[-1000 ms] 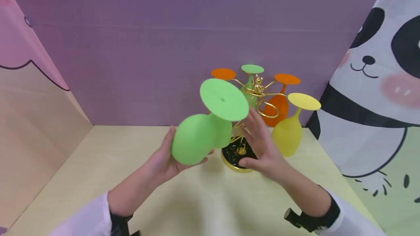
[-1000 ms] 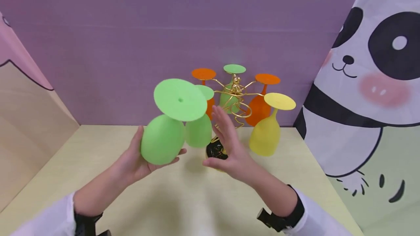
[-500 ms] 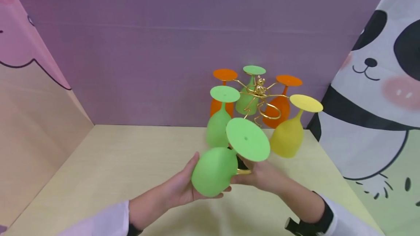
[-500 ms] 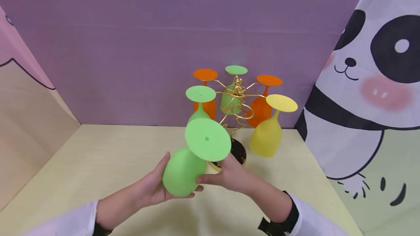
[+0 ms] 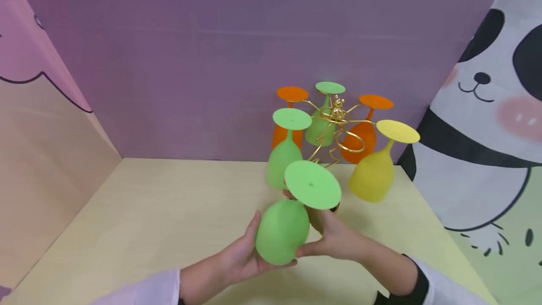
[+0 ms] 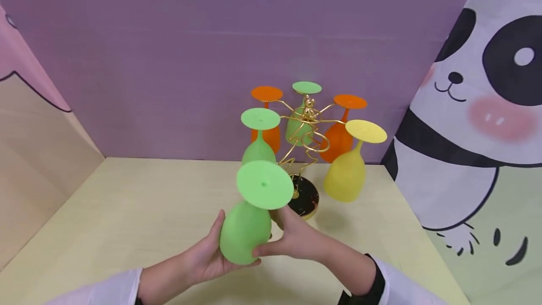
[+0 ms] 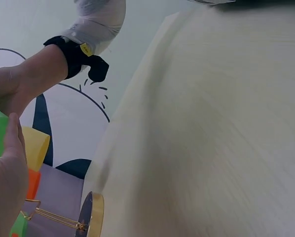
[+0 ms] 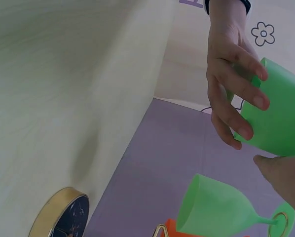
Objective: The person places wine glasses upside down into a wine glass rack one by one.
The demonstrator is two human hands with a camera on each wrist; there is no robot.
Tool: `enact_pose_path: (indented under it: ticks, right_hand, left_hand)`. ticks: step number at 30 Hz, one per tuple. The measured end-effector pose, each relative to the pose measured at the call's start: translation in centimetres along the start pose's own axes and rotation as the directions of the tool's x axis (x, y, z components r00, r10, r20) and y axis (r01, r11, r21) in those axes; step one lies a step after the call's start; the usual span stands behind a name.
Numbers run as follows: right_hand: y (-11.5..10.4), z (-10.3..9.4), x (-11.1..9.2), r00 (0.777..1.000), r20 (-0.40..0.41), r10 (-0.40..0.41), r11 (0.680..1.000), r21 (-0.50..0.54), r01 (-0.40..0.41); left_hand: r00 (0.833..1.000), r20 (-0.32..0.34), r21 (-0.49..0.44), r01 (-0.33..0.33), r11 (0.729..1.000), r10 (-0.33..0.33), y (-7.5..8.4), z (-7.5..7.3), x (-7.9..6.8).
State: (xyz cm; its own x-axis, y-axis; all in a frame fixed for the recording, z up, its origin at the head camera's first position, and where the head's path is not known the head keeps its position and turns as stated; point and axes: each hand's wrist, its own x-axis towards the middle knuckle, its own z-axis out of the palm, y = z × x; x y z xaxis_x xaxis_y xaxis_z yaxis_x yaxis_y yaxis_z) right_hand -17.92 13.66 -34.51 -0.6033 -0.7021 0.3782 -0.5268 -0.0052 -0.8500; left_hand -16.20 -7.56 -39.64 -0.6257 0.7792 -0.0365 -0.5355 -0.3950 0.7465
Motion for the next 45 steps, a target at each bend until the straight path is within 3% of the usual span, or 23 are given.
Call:
enact_pose_path:
  ticks: [8,19,27,37,45]
  right_hand:
    - [0.0,0.6,-0.1,0.999,0.05,0.014,1.0,0.004,-0.015]
    - [0.6,0.9,-0.3,0.999,0.035,0.023,1.0,0.011,-0.023]
    - [1.0,1.0,-0.5,0.997,0.042,0.065,0.998,-0.03,-0.064]
    - [1.1,1.0,-0.5,0.986,0.007,0.164,0.983,-0.08,-0.163]
    - [0.6,0.6,0.0,0.981,-0.032,0.189,0.979,-0.066,-0.191]
  left_hand:
    - [1.0,-0.002,-0.039,0.0,0.999,0.0,-0.5,-0.1,-0.1]
    - [0.999,-0.043,-0.069,0.001,0.998,-0.004,-1.0,0.0,0.0]
    - [1.0,-0.022,-0.107,0.009,0.994,-0.012,-1.7,-0.4,-0.1]
    - [1.0,-0.016,-0.123,0.021,0.992,-0.023,-2.0,-0.5,-0.2]
    - [0.999,-0.045,-0.149,0.017,0.989,-0.024,-1.3,0.0,0.0]
